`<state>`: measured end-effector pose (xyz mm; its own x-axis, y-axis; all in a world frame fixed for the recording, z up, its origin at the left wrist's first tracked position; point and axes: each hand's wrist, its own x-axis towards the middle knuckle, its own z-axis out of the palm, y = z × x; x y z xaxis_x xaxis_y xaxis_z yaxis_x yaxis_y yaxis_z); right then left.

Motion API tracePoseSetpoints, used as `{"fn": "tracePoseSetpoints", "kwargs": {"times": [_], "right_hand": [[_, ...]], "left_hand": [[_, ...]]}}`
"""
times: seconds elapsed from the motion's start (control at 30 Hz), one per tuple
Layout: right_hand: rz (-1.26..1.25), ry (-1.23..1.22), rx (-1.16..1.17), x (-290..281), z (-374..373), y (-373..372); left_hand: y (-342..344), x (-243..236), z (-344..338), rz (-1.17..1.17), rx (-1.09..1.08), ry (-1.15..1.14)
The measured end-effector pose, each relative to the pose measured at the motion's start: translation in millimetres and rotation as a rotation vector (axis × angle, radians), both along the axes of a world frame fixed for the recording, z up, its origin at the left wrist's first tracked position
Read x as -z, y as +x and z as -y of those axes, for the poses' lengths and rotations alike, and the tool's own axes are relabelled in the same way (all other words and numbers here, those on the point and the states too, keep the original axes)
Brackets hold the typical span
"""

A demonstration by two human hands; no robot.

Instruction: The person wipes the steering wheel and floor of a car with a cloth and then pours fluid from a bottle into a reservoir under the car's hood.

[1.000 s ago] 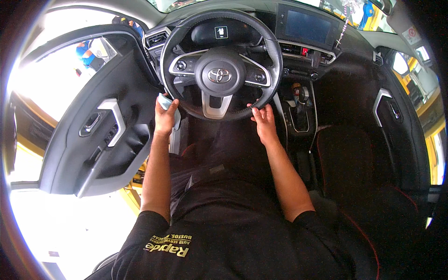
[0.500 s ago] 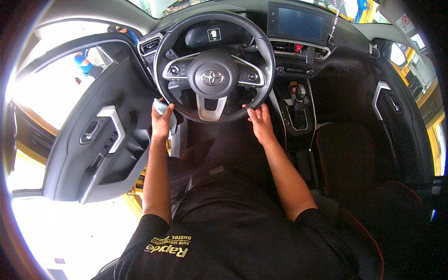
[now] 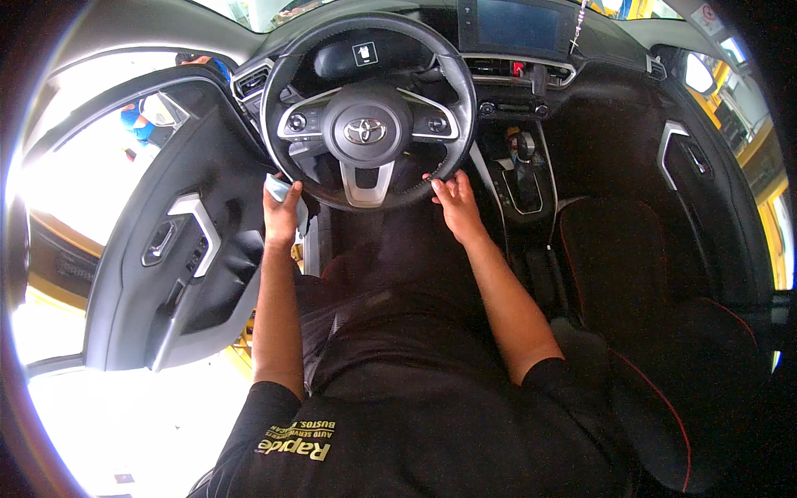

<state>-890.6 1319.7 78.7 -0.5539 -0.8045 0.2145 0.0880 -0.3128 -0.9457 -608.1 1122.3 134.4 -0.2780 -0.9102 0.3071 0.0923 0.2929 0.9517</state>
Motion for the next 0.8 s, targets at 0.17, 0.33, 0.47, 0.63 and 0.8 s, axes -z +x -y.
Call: {"fn": "tracePoseSetpoints", "kwargs": {"times": [0.17,0.33,0.47,0.63,0.8], "right_hand": [[0.008,-0.016,0.0,-3,1,2],[-0.011,-0.01,-0.022,0,2,1],[-0.019,-0.059,-0.059,5,1,-12],[0.002,-0.066,-0.062,7,5,-4],[-0.005,-0.049,-0.035,9,4,-4]], "left_hand": [[1,1,-1,-0.028,0.005,0.002],[4,4,3,-0.003,0.015,-0.055],[-7,5,-1,-0.063,0.014,-0.009],[2,2,-1,-0.036,0.019,-0.008],[1,9,5,-0.071,0.045,-0.001]]}}
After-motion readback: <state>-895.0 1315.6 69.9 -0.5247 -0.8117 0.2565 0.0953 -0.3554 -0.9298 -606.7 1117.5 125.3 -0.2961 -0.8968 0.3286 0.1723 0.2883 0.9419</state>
